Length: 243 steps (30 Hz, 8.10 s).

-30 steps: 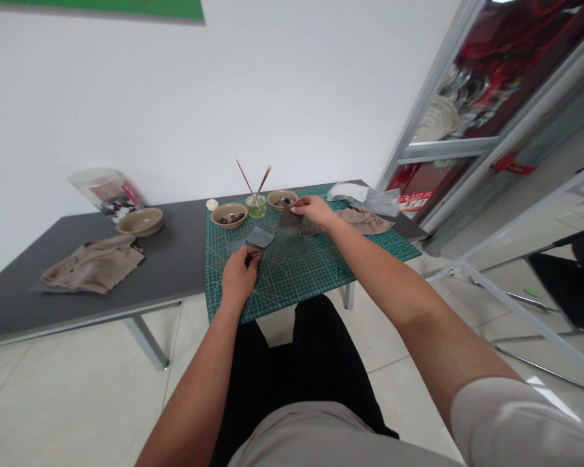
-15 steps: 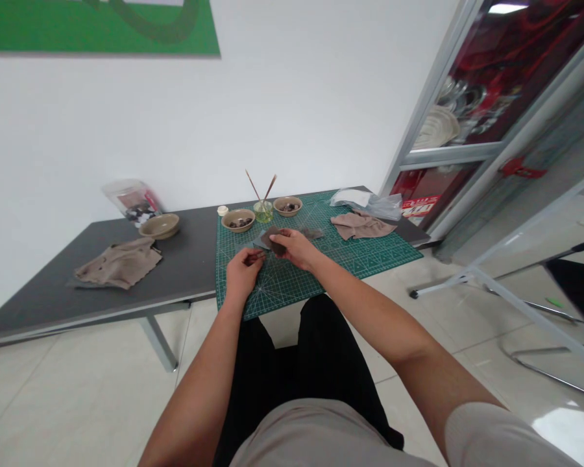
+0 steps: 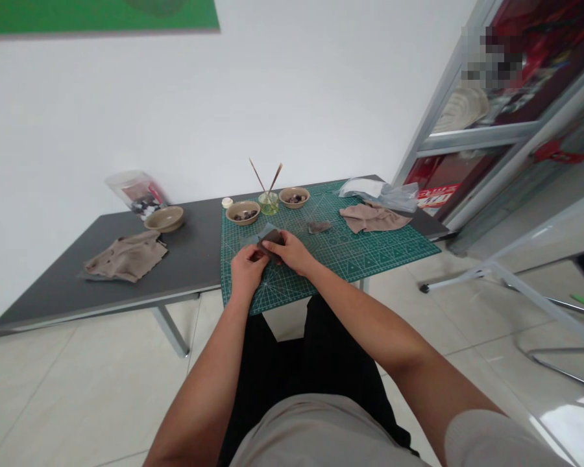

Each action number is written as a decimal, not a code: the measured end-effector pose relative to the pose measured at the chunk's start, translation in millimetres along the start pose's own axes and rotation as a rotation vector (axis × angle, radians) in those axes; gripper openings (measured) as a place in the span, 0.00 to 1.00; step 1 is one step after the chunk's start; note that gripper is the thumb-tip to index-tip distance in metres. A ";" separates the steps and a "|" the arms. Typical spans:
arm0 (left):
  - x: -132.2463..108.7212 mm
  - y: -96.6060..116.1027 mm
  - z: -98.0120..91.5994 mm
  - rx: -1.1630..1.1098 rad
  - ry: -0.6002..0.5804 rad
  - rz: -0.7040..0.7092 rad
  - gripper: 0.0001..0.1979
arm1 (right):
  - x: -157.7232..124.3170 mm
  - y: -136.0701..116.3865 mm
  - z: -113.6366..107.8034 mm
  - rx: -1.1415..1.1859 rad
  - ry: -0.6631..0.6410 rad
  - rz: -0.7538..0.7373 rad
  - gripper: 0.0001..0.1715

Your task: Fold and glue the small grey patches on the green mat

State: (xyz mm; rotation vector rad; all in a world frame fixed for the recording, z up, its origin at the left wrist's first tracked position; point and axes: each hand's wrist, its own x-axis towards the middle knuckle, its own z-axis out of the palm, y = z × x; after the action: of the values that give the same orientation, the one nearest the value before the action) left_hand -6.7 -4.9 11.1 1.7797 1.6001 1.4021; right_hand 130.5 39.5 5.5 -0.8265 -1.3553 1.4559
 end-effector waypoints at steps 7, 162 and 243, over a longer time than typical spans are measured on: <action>-2.4 0.0 0.1 0.100 0.015 -0.011 0.05 | -5.5 -5.4 3.4 -0.001 -0.032 -0.014 0.22; 3.2 -19.5 0.1 -0.175 -0.007 -0.025 0.07 | -5.1 1.9 -0.4 0.101 0.081 -0.027 0.21; -3.6 -4.9 -0.7 -0.417 -0.042 -0.169 0.13 | -6.2 -0.6 -4.0 0.114 0.016 -0.042 0.23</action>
State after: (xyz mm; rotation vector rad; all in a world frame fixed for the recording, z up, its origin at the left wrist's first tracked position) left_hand -9.4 -6.9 5.9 1.3901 1.2848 1.4763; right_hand 136.3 35.0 4.6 -0.7304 -1.2588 1.4763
